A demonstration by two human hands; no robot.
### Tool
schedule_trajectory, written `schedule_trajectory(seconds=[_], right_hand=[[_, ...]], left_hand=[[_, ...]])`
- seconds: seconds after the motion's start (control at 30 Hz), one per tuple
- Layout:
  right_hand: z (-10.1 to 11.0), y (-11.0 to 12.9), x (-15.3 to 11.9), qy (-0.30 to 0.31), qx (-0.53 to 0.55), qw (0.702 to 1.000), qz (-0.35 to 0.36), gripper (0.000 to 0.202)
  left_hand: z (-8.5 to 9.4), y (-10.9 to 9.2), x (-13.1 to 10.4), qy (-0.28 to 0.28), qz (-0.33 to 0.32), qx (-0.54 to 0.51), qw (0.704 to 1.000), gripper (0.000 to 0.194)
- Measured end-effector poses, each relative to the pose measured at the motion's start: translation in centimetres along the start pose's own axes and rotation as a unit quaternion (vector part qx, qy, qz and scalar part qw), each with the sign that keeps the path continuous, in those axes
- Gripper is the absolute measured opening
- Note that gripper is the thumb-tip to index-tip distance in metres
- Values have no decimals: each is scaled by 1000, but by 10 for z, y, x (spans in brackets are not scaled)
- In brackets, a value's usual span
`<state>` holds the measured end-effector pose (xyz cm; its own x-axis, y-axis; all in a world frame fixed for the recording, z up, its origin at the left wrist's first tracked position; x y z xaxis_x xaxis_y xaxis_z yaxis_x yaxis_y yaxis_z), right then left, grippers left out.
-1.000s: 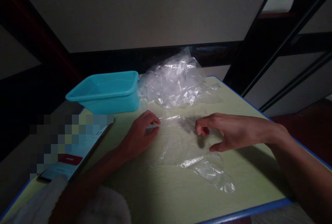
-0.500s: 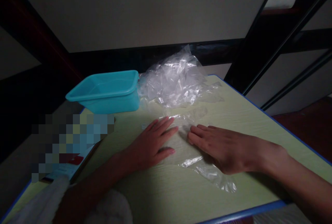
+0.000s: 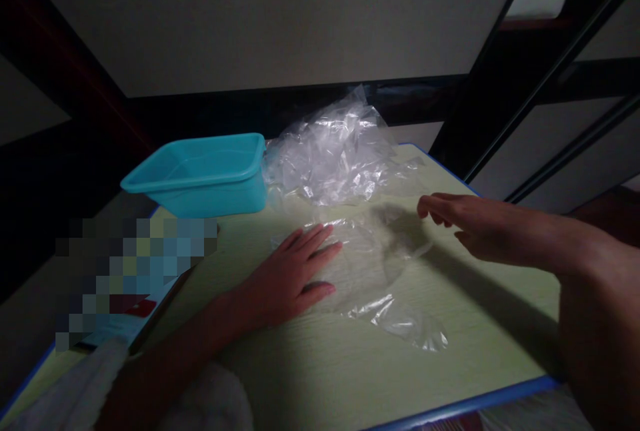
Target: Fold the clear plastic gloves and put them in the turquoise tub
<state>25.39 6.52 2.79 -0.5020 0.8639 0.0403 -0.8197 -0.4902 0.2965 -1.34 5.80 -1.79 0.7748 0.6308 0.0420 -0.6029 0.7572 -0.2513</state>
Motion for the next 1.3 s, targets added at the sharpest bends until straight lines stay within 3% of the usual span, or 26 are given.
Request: schedule_trajectory(seconds=[0.07,0.17,0.4,0.73,0.97,1.13,1.3], right_hand=[[9,4,10,9,-26,999,16,35],[11,18,27,22,21,998,54,19],[-17,37,39,145,123,981,39,28],[-21,30,42,120,197,971,55,46],[-19,22,41,153,218,964,-3,47],[-10,4,32,163,159,973,-45,45],[3,-12,26,110,54,991,-62,41]], left_hand=[[0,0,0,2,-1,0,1000,55],[0,0,0,0,-1,4,1000,54],[-1,0,-1,0,4,9,1000,53],[0,0,0,-15,-6,-13,1000,51],[0,0,0,-13,-3,-3,1000,51],[0,0,0,-14,0,-17,1000,51],[-1,0,0,-12,-2,-17,1000,51]])
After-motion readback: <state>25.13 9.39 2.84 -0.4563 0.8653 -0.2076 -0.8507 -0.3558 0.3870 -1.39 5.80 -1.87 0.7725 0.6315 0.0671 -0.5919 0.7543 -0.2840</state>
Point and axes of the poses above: each hand's wrist, its own x-axis towards the middle knuckle, its own z-axis out of the back of the hand, y = z × x, the point moved 4 cm from there along x, towards the middle knuckle, and after that the axes turned 4 degrees about z, right-handed, at the moved point
